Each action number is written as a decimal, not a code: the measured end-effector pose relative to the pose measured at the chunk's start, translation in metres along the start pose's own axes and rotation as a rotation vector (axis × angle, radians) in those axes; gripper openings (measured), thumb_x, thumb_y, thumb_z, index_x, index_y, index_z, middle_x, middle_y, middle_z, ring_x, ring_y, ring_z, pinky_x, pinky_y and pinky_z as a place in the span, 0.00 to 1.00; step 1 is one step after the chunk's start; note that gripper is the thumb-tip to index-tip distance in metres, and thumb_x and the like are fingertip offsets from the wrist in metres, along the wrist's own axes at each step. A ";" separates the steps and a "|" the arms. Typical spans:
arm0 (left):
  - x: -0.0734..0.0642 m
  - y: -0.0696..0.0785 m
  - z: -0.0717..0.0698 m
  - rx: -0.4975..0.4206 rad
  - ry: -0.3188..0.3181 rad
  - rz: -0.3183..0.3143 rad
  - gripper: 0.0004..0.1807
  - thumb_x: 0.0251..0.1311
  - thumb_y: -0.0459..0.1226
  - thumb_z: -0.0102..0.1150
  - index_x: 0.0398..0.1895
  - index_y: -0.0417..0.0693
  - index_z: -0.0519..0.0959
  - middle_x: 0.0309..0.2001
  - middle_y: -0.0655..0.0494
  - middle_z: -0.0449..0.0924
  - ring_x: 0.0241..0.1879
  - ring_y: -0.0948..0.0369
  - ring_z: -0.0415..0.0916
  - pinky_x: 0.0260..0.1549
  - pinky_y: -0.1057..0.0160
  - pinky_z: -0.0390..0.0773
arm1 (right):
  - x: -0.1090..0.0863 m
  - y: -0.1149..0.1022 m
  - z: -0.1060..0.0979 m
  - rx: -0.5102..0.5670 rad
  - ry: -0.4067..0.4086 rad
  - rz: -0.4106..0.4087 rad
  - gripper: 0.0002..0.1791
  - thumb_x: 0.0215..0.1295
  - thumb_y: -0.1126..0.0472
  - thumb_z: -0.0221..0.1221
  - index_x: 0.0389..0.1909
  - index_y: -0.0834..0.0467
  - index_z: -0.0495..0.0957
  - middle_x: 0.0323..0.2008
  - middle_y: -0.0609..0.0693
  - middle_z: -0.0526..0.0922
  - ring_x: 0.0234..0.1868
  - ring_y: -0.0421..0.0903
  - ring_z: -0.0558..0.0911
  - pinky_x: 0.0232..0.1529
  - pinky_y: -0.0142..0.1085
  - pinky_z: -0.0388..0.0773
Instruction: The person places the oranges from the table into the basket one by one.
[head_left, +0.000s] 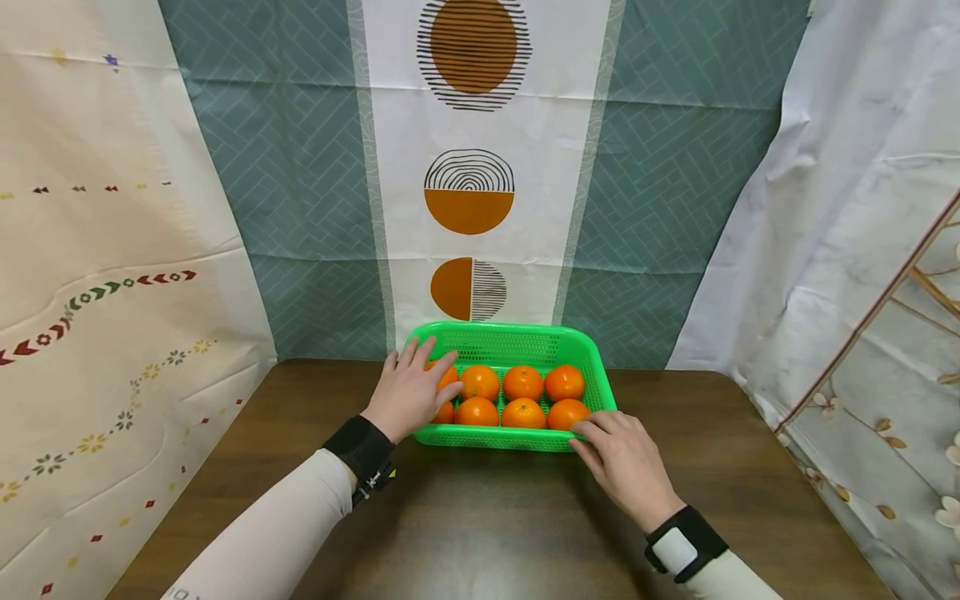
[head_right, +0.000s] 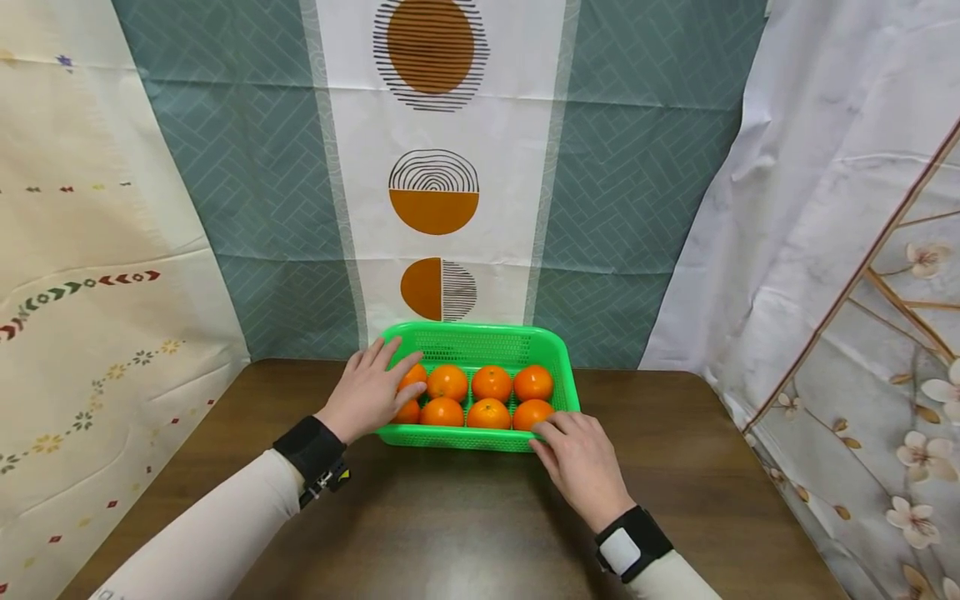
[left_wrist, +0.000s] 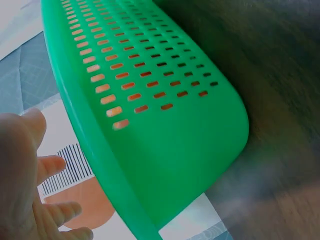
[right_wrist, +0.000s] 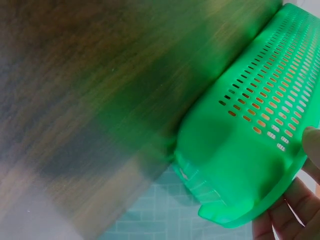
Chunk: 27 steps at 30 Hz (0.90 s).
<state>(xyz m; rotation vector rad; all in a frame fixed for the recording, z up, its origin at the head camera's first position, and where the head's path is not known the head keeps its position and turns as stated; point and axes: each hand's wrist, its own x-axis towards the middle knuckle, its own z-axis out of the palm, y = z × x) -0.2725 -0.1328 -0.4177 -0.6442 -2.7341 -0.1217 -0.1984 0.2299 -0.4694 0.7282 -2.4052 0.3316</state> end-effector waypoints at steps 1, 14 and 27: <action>-0.001 0.001 0.000 -0.002 0.001 0.000 0.34 0.83 0.60 0.53 0.83 0.55 0.72 0.82 0.34 0.62 0.82 0.31 0.56 0.74 0.25 0.60 | 0.000 0.000 0.000 -0.001 0.000 -0.001 0.11 0.66 0.58 0.79 0.46 0.53 0.90 0.42 0.47 0.87 0.48 0.51 0.85 0.59 0.55 0.81; -0.018 0.018 -0.013 0.004 0.041 -0.005 0.36 0.81 0.61 0.55 0.82 0.54 0.74 0.83 0.35 0.61 0.82 0.31 0.56 0.74 0.26 0.60 | 0.002 -0.001 -0.005 -0.016 -0.017 0.015 0.12 0.69 0.56 0.77 0.48 0.55 0.89 0.44 0.50 0.88 0.49 0.54 0.85 0.57 0.56 0.82; -0.032 0.031 -0.023 -0.008 0.100 0.022 0.37 0.80 0.62 0.56 0.82 0.53 0.73 0.83 0.36 0.62 0.82 0.32 0.58 0.75 0.26 0.59 | 0.006 -0.005 -0.013 -0.018 -0.002 0.063 0.25 0.68 0.53 0.77 0.61 0.60 0.86 0.56 0.58 0.86 0.57 0.59 0.82 0.59 0.54 0.83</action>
